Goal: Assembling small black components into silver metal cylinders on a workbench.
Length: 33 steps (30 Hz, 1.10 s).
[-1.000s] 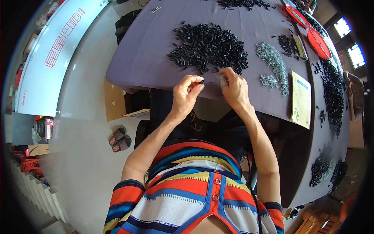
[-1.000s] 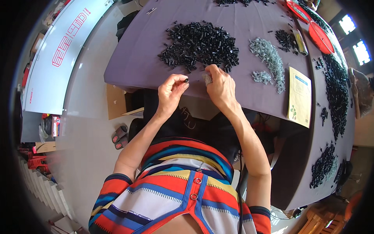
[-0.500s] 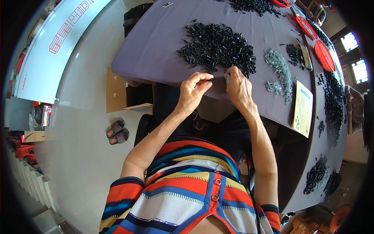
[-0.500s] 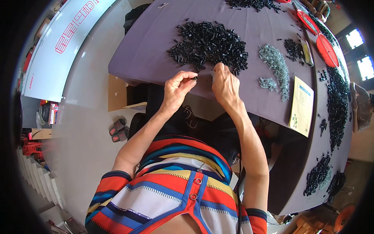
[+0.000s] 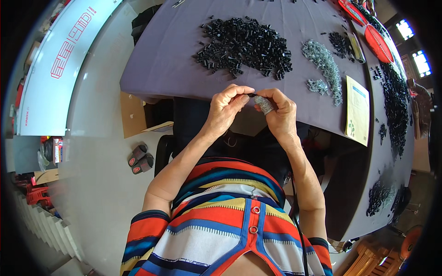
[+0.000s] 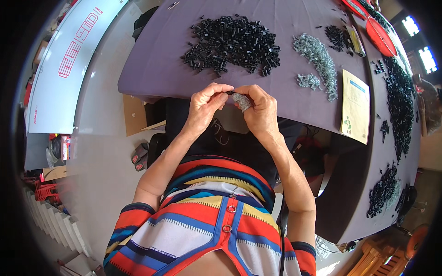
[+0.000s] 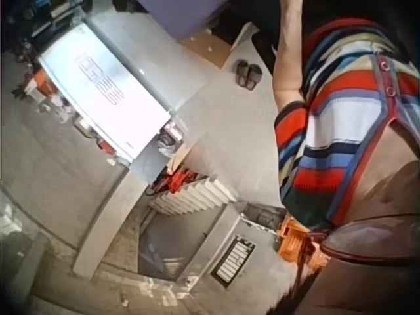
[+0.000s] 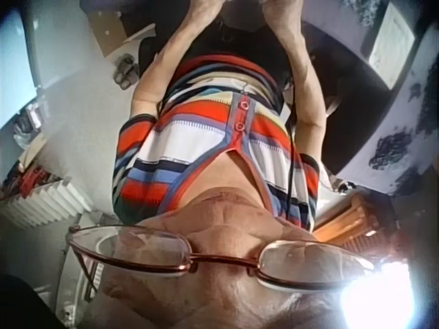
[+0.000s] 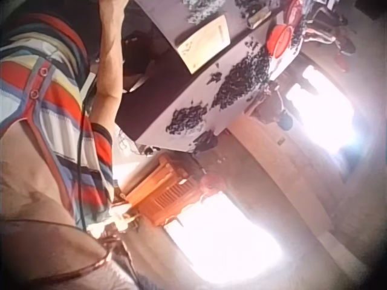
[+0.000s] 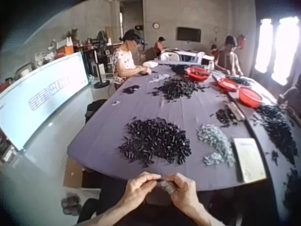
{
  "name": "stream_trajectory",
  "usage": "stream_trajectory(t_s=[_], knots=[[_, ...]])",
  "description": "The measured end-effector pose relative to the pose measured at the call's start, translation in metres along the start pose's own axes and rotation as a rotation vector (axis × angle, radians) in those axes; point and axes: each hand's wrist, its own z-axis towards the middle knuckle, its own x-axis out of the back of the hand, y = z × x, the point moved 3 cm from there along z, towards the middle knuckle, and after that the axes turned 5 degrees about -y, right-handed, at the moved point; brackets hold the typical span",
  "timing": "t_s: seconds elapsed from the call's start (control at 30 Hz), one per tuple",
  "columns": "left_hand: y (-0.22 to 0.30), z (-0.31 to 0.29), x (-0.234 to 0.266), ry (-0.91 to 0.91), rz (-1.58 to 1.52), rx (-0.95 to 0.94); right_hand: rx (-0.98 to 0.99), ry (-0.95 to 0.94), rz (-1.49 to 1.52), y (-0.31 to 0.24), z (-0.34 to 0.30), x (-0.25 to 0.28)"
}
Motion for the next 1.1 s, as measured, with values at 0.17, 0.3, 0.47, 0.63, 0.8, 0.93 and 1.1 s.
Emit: stream_trajectory(t_s=[0.17, 0.3, 0.47, 0.63, 0.8, 0.93, 1.1], knots=[[0.003, 0.002, -0.003, -0.024, 0.006, 0.021, 0.019, -0.031, -0.048, 0.001, -0.003, 0.001], [-0.007, 0.001, -0.005, 0.02, -0.284, 0.082, -0.042, -0.023, 0.047, 0.001, -0.005, -0.002], [-0.009, 0.0, -0.012, 0.022, -0.572, 0.15, -0.033, 0.03, 0.106, 0.0, -0.008, -0.002], [-0.008, 0.001, -0.013, 0.066, -0.617, 0.139, -0.01, 0.029, 0.104, -0.001, -0.007, -0.001], [-0.005, 0.001, -0.018, 0.11, -0.553, 0.099, 0.008, 0.03, 0.085, 0.002, -0.007, 0.0], [-0.001, 0.0, -0.018, 0.148, -0.437, 0.065, 0.23, 0.075, -0.166, -0.006, -0.006, 0.002], [0.003, 0.001, -0.016, 0.152, -0.382, 0.112, 0.391, 0.069, -0.362, -0.014, -0.007, 0.003]])
